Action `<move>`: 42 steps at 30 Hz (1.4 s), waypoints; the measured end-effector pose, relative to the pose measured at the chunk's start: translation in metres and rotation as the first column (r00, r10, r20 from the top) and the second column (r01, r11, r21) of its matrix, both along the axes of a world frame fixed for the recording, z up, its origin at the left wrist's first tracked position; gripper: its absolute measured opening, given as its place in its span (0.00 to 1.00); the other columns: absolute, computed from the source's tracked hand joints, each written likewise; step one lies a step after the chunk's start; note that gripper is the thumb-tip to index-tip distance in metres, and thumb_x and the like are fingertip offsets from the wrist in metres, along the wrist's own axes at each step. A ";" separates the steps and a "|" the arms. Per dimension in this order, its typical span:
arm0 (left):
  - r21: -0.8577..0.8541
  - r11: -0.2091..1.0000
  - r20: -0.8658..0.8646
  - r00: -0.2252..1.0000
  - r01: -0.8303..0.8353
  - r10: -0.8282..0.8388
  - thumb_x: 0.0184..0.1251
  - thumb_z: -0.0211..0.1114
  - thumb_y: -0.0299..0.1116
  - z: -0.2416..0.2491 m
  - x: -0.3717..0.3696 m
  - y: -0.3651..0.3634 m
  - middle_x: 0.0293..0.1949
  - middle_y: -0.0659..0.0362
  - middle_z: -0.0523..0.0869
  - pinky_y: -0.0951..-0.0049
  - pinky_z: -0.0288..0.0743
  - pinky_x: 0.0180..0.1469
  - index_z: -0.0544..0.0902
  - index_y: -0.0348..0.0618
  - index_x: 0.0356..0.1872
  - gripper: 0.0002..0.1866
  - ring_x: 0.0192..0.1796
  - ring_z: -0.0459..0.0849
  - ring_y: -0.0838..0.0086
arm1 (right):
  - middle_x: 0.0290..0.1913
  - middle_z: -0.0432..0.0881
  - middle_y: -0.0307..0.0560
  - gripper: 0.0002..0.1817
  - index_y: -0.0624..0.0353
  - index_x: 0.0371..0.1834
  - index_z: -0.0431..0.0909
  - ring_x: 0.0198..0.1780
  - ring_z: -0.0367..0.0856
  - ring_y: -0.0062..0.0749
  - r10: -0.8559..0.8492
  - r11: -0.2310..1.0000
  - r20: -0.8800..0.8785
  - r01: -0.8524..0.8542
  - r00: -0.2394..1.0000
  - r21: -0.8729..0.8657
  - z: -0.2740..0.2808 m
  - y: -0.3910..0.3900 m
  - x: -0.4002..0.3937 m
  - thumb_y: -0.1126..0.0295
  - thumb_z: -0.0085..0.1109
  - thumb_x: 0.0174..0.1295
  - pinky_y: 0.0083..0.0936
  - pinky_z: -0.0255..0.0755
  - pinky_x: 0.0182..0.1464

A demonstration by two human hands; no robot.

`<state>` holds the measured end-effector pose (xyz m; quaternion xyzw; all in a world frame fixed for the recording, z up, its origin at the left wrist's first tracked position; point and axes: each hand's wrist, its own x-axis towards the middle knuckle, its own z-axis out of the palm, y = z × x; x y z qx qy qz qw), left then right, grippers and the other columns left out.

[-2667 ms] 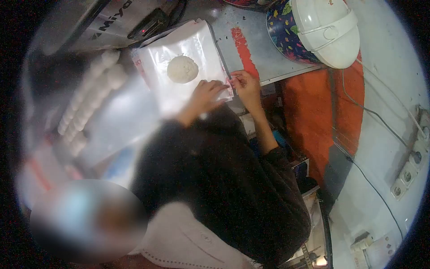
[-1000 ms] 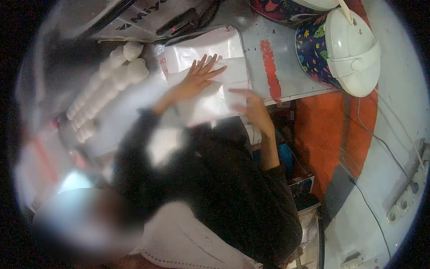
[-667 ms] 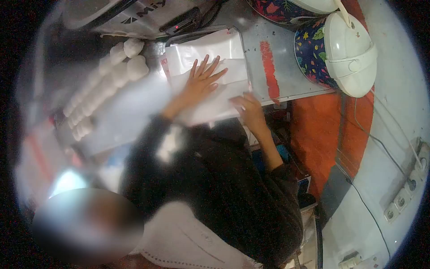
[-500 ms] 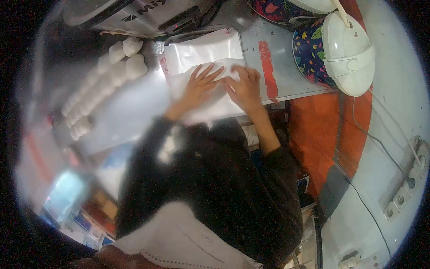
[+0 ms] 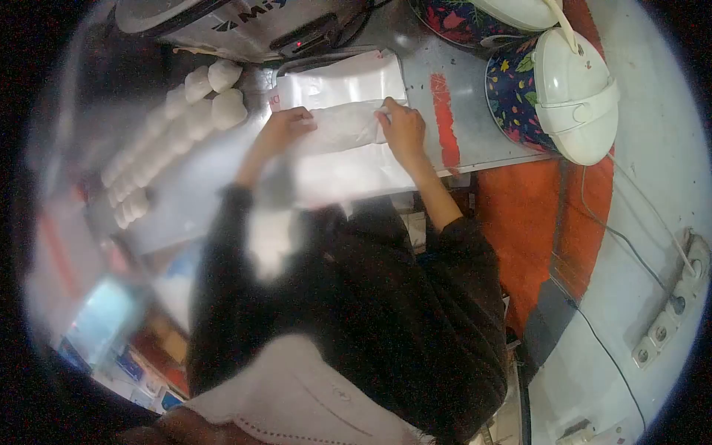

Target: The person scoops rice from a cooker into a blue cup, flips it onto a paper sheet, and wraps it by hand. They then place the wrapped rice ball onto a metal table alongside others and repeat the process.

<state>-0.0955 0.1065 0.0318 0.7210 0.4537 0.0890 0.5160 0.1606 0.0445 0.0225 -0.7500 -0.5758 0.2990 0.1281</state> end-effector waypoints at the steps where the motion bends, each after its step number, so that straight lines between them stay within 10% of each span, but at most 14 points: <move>1: 0.034 0.997 -0.079 0.994 -0.076 0.079 0.53 0.70 0.33 -0.008 0.003 -0.005 0.35 0.48 0.84 0.65 0.73 0.47 0.77 0.35 0.40 0.17 0.42 0.83 0.59 | 0.37 0.80 0.53 0.12 0.54 0.39 0.76 0.43 0.78 0.48 0.085 0.981 0.091 -0.099 0.992 0.165 -0.011 -0.003 -0.003 0.63 0.63 0.55 0.39 0.69 0.45; 3: 0.151 0.976 -0.058 0.984 -0.160 0.170 0.48 0.73 0.30 -0.022 0.015 -0.013 0.33 0.51 0.83 0.64 0.71 0.50 0.75 0.39 0.41 0.20 0.42 0.80 0.58 | 0.39 0.78 0.50 0.12 0.53 0.40 0.77 0.46 0.76 0.44 0.151 0.925 0.195 -0.208 0.969 0.318 -0.015 0.000 -0.007 0.65 0.64 0.53 0.36 0.68 0.47; 5: 0.739 0.663 -0.085 0.959 -0.120 0.269 0.45 0.74 0.30 -0.027 0.019 -0.021 0.31 0.54 0.80 0.62 0.68 0.53 0.74 0.44 0.44 0.23 0.43 0.77 0.59 | 0.41 0.75 0.43 0.12 0.52 0.38 0.77 0.47 0.71 0.38 0.005 0.869 0.379 -0.192 0.925 0.456 0.005 0.006 -0.013 0.70 0.65 0.50 0.32 0.65 0.49; 9: 0.309 0.937 -0.089 0.976 -0.161 0.197 0.46 0.70 0.30 -0.029 0.018 -0.016 0.35 0.54 0.78 0.61 0.66 0.55 0.77 0.41 0.35 0.14 0.44 0.75 0.59 | 0.34 0.76 0.47 0.12 0.56 0.36 0.77 0.41 0.73 0.43 0.113 0.783 0.368 -0.311 0.923 0.539 0.002 0.013 -0.007 0.74 0.66 0.47 0.33 0.65 0.44; 11: 0.389 0.919 -0.166 0.978 -0.054 0.128 0.48 0.67 0.29 -0.046 0.016 -0.025 0.37 0.54 0.78 0.61 0.67 0.54 0.78 0.40 0.34 0.12 0.45 0.75 0.58 | 0.39 0.75 0.47 0.09 0.56 0.32 0.74 0.42 0.74 0.41 0.207 0.931 -0.016 -0.192 0.978 0.311 -0.021 0.012 -0.004 0.75 0.61 0.46 0.33 0.64 0.48; 15: 0.688 0.721 0.007 0.992 0.089 -0.129 0.51 0.60 0.27 -0.041 0.005 -0.056 0.41 0.53 0.79 0.60 0.70 0.54 0.79 0.38 0.37 0.11 0.49 0.77 0.58 | 0.41 0.76 0.50 0.07 0.64 0.31 0.73 0.44 0.74 0.42 0.409 0.632 0.321 -0.519 0.854 0.576 -0.030 -0.013 -0.008 0.80 0.55 0.47 0.33 0.71 0.50; 23: 0.527 0.783 -0.078 0.937 0.329 -0.341 0.62 0.60 0.32 -0.037 -0.023 -0.053 0.57 0.57 0.76 0.69 0.68 0.64 0.76 0.43 0.53 0.17 0.62 0.72 0.64 | 0.55 0.76 0.53 0.23 0.67 0.56 0.71 0.57 0.73 0.44 0.842 0.347 0.223 -0.810 0.491 0.473 -0.016 0.002 0.052 0.82 0.52 0.54 0.31 0.70 0.59; 26: 0.671 0.661 -0.123 0.929 0.336 -0.348 0.61 0.61 0.33 -0.063 -0.022 -0.041 0.51 0.53 0.80 0.67 0.71 0.59 0.76 0.44 0.53 0.18 0.57 0.76 0.64 | 0.53 0.75 0.57 0.17 0.65 0.50 0.72 0.56 0.73 0.47 0.893 0.357 0.133 -0.857 0.429 0.371 -0.024 0.018 0.058 0.76 0.52 0.56 0.35 0.72 0.55; 27: 0.519 0.816 -0.060 0.963 0.254 -0.261 0.62 0.61 0.32 -0.058 -0.020 -0.036 0.47 0.51 0.81 0.66 0.72 0.55 0.76 0.43 0.52 0.16 0.53 0.78 0.62 | 0.53 0.75 0.57 0.17 0.65 0.50 0.72 0.56 0.73 0.47 0.894 0.355 0.132 -0.858 0.428 0.372 -0.014 0.023 0.049 0.76 0.52 0.56 0.35 0.72 0.55; 29: 0.333 0.930 -0.014 0.987 0.157 -0.161 0.63 0.60 0.32 -0.039 -0.009 -0.028 0.42 0.48 0.83 0.64 0.73 0.51 0.76 0.42 0.50 0.15 0.49 0.81 0.60 | 0.51 0.76 0.56 0.14 0.63 0.47 0.71 0.56 0.73 0.48 0.514 0.844 -0.251 -0.536 0.820 -0.022 0.017 0.032 0.018 0.77 0.50 0.57 0.38 0.71 0.54; 31: 0.025 0.991 -0.031 0.990 -0.135 0.136 0.64 0.60 0.31 -0.016 0.012 -0.024 0.35 0.45 0.83 0.62 0.72 0.45 0.77 0.40 0.44 0.10 0.43 0.81 0.58 | 0.48 0.76 0.56 0.14 0.62 0.47 0.70 0.54 0.74 0.48 0.561 0.811 -0.208 -0.582 0.801 -0.056 0.012 0.040 0.007 0.77 0.50 0.56 0.38 0.70 0.53; 37: 0.695 0.597 0.234 0.911 -0.400 0.338 0.64 0.61 0.30 -0.046 0.037 -0.054 0.34 0.54 0.82 0.72 0.71 0.36 0.78 0.38 0.39 0.07 0.32 0.80 0.62 | 0.41 0.74 0.52 0.14 0.63 0.43 0.69 0.46 0.75 0.48 0.673 0.731 -0.117 -0.632 0.731 0.256 -0.008 0.032 0.007 0.79 0.55 0.51 0.36 0.68 0.52; 39: -0.142 0.797 0.158 0.781 -0.588 0.604 0.65 0.62 0.30 -0.021 0.044 -0.069 0.33 0.59 0.81 0.79 0.70 0.37 0.79 0.37 0.41 0.08 0.34 0.78 0.77 | 0.40 0.73 0.51 0.15 0.64 0.42 0.69 0.45 0.74 0.47 0.640 0.764 -0.207 -0.583 0.740 0.276 -0.010 0.016 0.009 0.81 0.56 0.49 0.33 0.68 0.52; 42: -0.412 0.653 0.410 0.511 -0.636 0.756 0.65 0.62 0.30 -0.043 0.062 -0.071 0.32 0.62 0.81 0.82 0.68 0.34 0.78 0.35 0.41 0.09 0.31 0.73 0.85 | 0.40 0.71 0.50 0.18 0.64 0.40 0.68 0.42 0.75 0.44 0.514 0.848 -0.380 -0.388 0.769 0.362 -0.018 -0.012 0.004 0.85 0.60 0.43 0.31 0.72 0.45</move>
